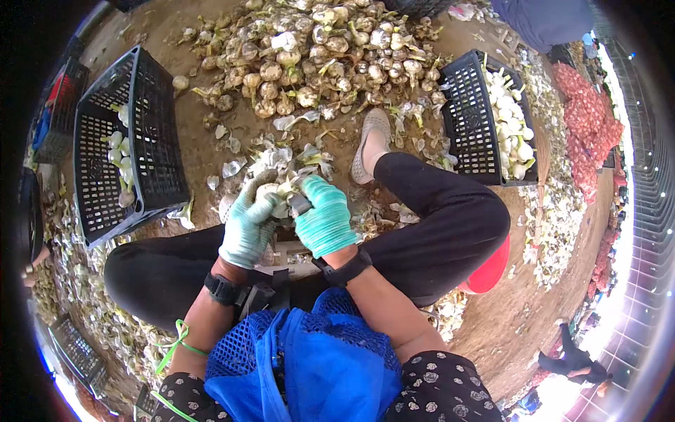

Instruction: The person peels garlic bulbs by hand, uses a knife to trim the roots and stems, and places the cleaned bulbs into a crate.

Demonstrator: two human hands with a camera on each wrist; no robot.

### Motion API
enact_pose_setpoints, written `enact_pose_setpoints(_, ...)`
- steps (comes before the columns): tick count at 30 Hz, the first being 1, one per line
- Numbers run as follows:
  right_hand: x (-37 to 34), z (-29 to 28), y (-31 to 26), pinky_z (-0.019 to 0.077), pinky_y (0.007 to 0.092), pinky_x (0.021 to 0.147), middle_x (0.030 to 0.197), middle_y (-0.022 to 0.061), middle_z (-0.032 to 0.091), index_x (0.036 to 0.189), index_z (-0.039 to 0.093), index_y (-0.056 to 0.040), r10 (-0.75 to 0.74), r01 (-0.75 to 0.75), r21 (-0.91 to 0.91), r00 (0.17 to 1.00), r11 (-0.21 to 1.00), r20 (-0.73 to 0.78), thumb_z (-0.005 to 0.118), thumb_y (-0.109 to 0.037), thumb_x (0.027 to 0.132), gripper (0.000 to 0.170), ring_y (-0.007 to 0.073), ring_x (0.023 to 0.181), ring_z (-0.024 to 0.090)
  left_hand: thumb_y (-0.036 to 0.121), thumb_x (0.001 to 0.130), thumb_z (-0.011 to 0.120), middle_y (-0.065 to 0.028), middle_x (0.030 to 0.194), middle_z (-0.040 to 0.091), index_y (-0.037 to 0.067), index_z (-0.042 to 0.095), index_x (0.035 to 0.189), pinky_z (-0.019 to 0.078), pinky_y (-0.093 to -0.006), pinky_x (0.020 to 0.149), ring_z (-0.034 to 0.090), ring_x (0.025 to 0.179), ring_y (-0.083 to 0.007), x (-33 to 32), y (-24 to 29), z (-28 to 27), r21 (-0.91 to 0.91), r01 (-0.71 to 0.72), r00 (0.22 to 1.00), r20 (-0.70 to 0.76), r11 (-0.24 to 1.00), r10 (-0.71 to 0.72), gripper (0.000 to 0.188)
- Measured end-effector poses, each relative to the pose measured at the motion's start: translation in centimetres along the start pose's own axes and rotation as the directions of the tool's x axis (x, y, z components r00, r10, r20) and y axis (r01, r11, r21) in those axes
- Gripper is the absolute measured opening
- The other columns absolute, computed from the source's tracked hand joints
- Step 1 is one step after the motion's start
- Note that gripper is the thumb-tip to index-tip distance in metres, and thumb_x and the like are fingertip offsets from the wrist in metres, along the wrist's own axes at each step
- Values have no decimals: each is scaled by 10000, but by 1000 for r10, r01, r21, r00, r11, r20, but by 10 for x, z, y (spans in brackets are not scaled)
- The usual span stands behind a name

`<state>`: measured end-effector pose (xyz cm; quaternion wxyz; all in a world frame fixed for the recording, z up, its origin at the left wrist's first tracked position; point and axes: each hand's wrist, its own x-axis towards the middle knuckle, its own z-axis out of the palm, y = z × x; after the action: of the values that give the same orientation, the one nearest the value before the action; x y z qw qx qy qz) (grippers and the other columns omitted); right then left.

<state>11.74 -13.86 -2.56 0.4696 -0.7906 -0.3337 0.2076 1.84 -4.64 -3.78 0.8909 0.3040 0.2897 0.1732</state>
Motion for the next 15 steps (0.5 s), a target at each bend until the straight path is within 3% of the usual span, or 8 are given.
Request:
enact_pose_setpoints(1,0,1,1,412,280,532,643,149,540,821,557,31,30,-29,66,1000,997,-10,509,5,671,159,204,572,537,212,795,518,-114,985,513,-11,387,1127,469,-277,658,536,836,-181,1,2,5,-138,5,999,-38,990,-10,421)
enact_pose_setpoints(6,2,0,-12,412,202,562,759,10,571,932,558,39,436,-385,493,900,780,11,560,-26,731,211,49,642,481,310,835,438,-79,922,543,23,444,1067,447,-301,733,543,814,-206,0,12,-5,-412,255,966,73,875,-247,369)
enact_pose_setpoints(8,4,-5,-10,404,187,562,764,4,569,945,558,33,435,-411,578,894,705,104,562,-26,733,220,42,633,472,332,840,423,-71,886,543,43,437,1073,452,-286,704,541,772,-185,2,13,-15,-409,396,882,418,822,-217,372)
enact_pose_setpoints(9,3,-7,-22,386,171,545,754,-5,563,925,569,21,487,-445,644,864,622,127,568,-29,734,198,29,625,458,332,840,423,-71,886,543,43,437,1073,452,-286,704,541,772,-185,2,12,-13,-407,398,880,421,822,-217,372)
enact_pose_setpoints(11,1,-7,-14,372,170,526,730,-14,555,911,573,16,471,-434,615,875,658,112,569,-33,734,184,28,606,447,268,804,487,-64,876,532,57,423,1089,441,-258,682,521,754,-154,0,11,-4,-335,295,955,144,895,-261,360)
enact_pose_setpoints(12,0,-6,-9,357,170,506,707,-23,546,897,578,11,455,-421,587,885,692,99,571,-36,734,170,27,587,436,268,804,487,-64,876,532,57,423,1089,441,-258,682,521,754,-154,-2,11,-1,-336,295,955,142,894,-262,360)
enact_pose_setpoints(14,0,-4,1,340,173,489,680,-35,533,872,580,10,447,-374,588,894,717,24,568,-47,739,145,26,565,417,158,732,542,-60,899,520,38,404,1111,424,-240,702,508,803,-143,-3,14,4,33,24,995,99,999,-28,421)
enact_pose_setpoints(15,2,-4,3,323,177,472,652,-47,520,847,582,9,434,-324,586,899,743,-53,565,-57,744,123,25,542,398,160,615,654,-81,941,526,9,393,1129,455,-252,578,523,767,-163,-4,20,5,-65,89,992,94,994,-83,596)
